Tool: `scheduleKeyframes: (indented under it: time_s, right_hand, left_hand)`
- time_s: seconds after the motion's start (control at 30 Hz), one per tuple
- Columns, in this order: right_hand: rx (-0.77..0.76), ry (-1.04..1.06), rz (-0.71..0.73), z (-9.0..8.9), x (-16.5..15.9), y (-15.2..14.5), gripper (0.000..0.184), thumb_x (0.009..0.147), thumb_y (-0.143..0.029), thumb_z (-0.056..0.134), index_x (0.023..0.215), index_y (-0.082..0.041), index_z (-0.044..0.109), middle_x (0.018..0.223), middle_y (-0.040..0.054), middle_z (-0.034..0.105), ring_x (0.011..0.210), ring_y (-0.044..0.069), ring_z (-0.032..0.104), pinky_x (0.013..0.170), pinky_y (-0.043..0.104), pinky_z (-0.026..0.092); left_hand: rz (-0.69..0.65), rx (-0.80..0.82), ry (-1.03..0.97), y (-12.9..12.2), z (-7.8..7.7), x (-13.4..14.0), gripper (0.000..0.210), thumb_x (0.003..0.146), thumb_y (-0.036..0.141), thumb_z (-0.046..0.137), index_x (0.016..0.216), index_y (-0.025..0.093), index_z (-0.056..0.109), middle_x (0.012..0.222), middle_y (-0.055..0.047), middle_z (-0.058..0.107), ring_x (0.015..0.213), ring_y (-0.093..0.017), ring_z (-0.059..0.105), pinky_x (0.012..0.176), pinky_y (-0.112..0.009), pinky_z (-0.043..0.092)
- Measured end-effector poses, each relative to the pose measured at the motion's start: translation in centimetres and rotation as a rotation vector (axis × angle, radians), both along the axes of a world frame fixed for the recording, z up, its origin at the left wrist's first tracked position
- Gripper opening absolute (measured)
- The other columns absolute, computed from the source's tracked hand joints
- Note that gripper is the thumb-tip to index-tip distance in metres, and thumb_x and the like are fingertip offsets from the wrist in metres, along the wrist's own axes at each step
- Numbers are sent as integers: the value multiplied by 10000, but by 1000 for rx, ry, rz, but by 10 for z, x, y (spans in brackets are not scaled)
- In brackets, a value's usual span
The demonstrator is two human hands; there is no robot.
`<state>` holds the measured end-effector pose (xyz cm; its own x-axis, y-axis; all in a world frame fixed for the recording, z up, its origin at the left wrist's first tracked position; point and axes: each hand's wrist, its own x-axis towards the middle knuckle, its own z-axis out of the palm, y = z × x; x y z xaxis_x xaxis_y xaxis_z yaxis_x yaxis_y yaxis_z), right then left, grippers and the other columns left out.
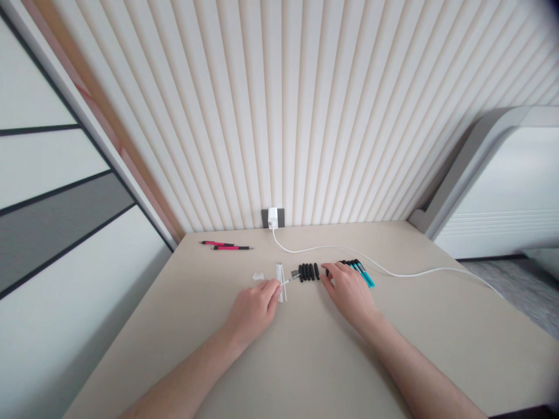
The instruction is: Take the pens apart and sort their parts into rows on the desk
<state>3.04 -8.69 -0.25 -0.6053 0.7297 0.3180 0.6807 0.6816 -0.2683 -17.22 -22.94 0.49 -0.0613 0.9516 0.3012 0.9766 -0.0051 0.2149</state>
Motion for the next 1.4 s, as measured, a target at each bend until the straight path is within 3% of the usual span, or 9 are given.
scheduleKeyframes:
  time_s: [0.13,0.4,0.63,1.03,1.4]
  right_hand:
    - [-28,-65,-64,8,8,2,196,917,-216,493,887,-221,687,880,66,688,849,222,635,713,302,404]
    - [-189,-163,-149,14,12,3,161,890,-274,544,889,-235,700,904,33,712,838,198,644,675,273,378]
    - [-178,-233,-191,8,6,-1,135,882,-303,585,875,-220,691,907,45,720,842,209,658,656,276,375]
    - [-91,-115,-117,-3,-3,-4,154,922,-222,528,990,-210,666,976,57,707,919,209,648,702,272,406]
    - [-165,-64,-79,-1,-5,-7,234,929,-201,489,1080,-225,667,1068,56,702,956,195,650,747,253,423]
  left_hand:
    - [-10,-9,-14,0,-1,-1,241,1000,267,322,887,214,528,787,5,651,654,-143,615,588,-252,395]
    - [-3,-43,-6,1,-3,-2,253,1007,287,310,901,220,530,790,8,647,674,-148,619,592,-259,383]
    - [2,-59,-11,0,-2,-1,259,1008,295,306,904,220,532,804,9,653,686,-151,624,601,-264,386]
    - [13,-81,-6,1,-2,0,269,1010,297,296,900,220,529,807,7,652,694,-149,621,607,-266,378]
    - [70,-136,6,1,0,1,273,1007,305,293,897,227,530,824,4,662,707,-164,634,600,-271,380]
